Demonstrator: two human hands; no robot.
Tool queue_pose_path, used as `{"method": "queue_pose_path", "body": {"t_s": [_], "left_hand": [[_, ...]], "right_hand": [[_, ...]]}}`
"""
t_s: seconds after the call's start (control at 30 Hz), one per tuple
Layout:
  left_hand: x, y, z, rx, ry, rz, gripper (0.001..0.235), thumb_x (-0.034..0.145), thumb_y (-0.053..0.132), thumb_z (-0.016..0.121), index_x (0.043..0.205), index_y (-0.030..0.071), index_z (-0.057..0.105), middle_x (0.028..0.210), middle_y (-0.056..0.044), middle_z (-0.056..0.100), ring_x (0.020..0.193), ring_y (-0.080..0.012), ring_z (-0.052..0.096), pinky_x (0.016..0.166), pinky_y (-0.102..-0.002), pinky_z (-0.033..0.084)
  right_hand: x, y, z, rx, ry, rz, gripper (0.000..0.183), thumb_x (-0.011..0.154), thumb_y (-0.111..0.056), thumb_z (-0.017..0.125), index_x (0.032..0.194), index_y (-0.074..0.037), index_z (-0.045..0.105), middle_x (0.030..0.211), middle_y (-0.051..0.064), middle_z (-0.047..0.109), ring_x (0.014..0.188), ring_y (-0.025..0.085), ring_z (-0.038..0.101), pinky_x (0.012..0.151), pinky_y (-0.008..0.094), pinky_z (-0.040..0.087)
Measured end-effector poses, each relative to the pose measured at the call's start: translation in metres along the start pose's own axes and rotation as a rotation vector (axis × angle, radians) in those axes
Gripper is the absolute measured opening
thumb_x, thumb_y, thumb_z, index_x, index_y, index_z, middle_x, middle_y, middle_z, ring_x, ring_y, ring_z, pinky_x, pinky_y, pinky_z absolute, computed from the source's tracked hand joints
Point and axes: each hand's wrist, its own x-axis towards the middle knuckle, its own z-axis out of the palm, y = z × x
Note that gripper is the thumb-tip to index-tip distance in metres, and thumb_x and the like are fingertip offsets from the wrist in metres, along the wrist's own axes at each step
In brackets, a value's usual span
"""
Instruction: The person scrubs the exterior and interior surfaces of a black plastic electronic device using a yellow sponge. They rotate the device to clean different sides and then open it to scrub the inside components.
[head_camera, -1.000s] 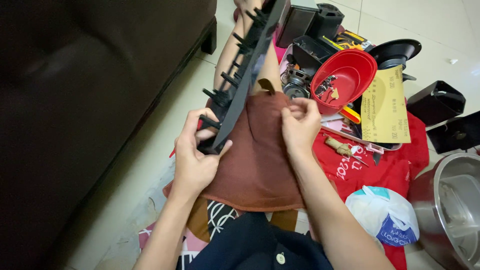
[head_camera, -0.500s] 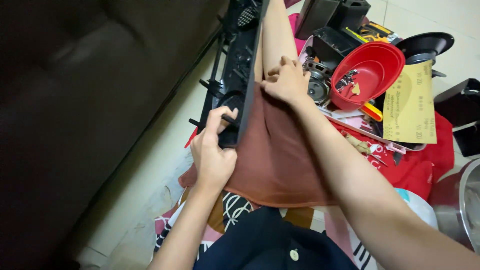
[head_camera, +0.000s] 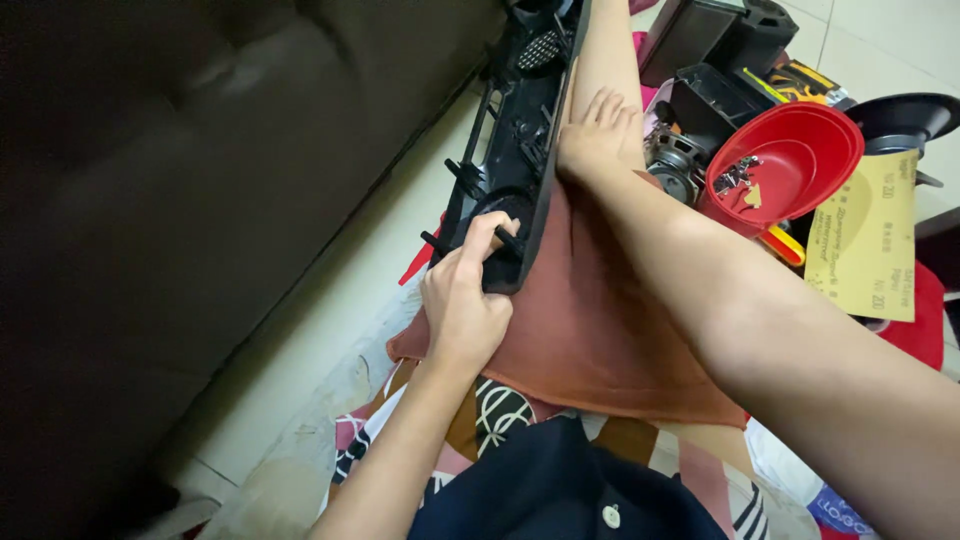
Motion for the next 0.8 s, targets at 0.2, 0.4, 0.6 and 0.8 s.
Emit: {"method": "queue_pose_path", "body": {"t_s": [0.2, 0.4, 0.6, 0.8], "left_hand": [[0.001, -0.002, -0.001, -0.008, 0.009, 0.022, 0.046, 0.059, 0.005, 0.047, 0.100, 0.026, 0.048, 0.086, -0.001, 0.069, 0.081, -0.0321, 0.063, 0.058, -0.035, 0.041], [-0.001, -0.003, 0.000, 0.029, -0.020, 0.034, 0.061, 0.043, 0.000, 0.040, 0.098, 0.026, 0.048, 0.081, 0.000, 0.065, 0.079, -0.0296, 0.062, 0.059, -0.035, 0.041], [0.014, -0.003, 0.006, 0.144, -0.080, 0.382, 0.062, 0.046, 0.001, 0.049, 0.106, 0.013, 0.051, 0.102, -0.004, 0.064, 0.081, -0.0275, 0.059, 0.075, -0.035, 0.044], [0.024, 0.008, 0.042, 0.344, -0.086, 0.619, 0.026, 0.082, 0.009, 0.046, 0.105, 0.017, 0.054, 0.101, -0.010, 0.064, 0.097, -0.0277, 0.062, 0.085, -0.036, 0.042]], "right_hand": [[-0.039, 0.012, -0.043, 0.051, -0.081, -0.095, 0.061, 0.078, -0.016, 0.041, 0.137, -0.001, 0.030, 0.144, 0.020, -0.002, 0.131, 0.039, 0.004, 0.094, 0.062, 0.021], [-0.023, 0.035, -0.051, 0.835, 0.120, 0.197, 0.020, 0.072, -0.028, 0.058, 0.085, -0.014, 0.051, 0.081, 0.007, 0.063, 0.086, 0.033, 0.058, 0.080, 0.047, 0.039], [-0.036, 0.121, -0.037, 1.058, 0.573, 0.361, 0.013, 0.056, -0.019, 0.059, 0.067, -0.019, 0.066, 0.065, -0.005, 0.066, 0.062, 0.011, 0.059, 0.057, 0.031, 0.045], [-0.154, 0.132, -0.127, 1.621, 0.726, 0.264, 0.011, 0.088, -0.003, 0.054, 0.088, -0.009, 0.045, 0.059, 0.005, 0.055, 0.048, 0.013, 0.062, 0.044, 0.022, 0.054]]}}
